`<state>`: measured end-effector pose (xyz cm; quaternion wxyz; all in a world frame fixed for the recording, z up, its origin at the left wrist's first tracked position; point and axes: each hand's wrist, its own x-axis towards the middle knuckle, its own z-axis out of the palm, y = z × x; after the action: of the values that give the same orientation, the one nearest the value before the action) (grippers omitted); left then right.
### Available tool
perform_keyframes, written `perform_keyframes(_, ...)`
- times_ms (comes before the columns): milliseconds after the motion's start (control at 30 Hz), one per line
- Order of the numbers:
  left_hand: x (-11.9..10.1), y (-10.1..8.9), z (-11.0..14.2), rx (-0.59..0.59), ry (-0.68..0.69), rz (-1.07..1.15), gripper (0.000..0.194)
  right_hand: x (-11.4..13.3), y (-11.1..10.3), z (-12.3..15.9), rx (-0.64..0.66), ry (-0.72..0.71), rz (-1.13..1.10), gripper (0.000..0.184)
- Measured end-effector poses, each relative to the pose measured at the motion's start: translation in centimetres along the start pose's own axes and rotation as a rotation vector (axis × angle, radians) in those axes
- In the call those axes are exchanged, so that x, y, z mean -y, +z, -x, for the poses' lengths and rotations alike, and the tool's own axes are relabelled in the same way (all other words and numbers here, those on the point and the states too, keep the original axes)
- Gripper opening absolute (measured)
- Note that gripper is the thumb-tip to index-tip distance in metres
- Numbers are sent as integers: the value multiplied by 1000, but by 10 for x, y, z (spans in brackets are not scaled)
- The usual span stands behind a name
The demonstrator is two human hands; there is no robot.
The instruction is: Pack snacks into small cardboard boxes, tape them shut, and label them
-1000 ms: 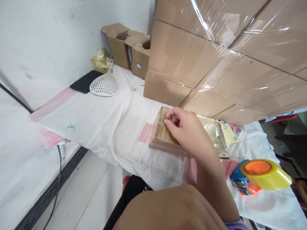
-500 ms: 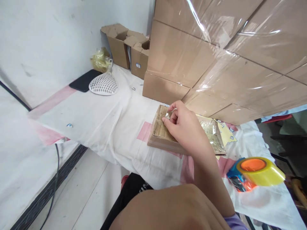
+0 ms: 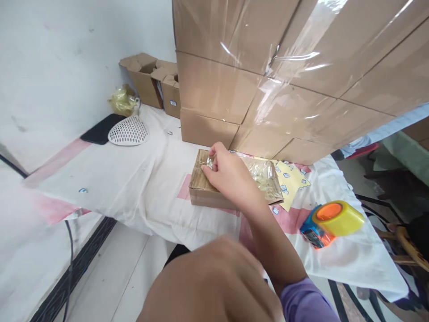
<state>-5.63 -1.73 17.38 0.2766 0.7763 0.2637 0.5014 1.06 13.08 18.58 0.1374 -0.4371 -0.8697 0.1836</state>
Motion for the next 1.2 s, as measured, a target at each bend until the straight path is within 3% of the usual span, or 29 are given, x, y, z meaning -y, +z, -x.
perform_keyframes(100,12,-3,-18,-279,-100,141,36,2,-4,0,41,5,36,22)
perform_keyframes(200,28,0,-27,-451,-228,199,33,4,-8,-1,95,32,64,26)
perform_keyframes(700,41,6,-22,-483,-201,207,28,2,-14,0,114,20,68,26)
perform_keyframes(767,44,1,-20,-531,-234,130,22,3,-18,4,126,16,37,26)
perform_keyframes(833,49,-9,-18,-654,-261,-42,19,1,-23,9,100,-8,-18,28)
perform_keyframes(933,60,-29,-11,-841,-232,-328,24,-11,-34,21,-54,-20,-113,28)
perform_keyframes(1067,70,-55,5,-965,-154,-371,14,-57,-48,47,-418,29,-261,18)
perform_keyframes(1133,72,-64,13,-995,-169,-387,16,-90,-49,72,-678,108,-265,18)
perform_keyframes(1200,74,-69,21,-997,-211,-415,14,-121,-44,108,-815,277,-235,20)
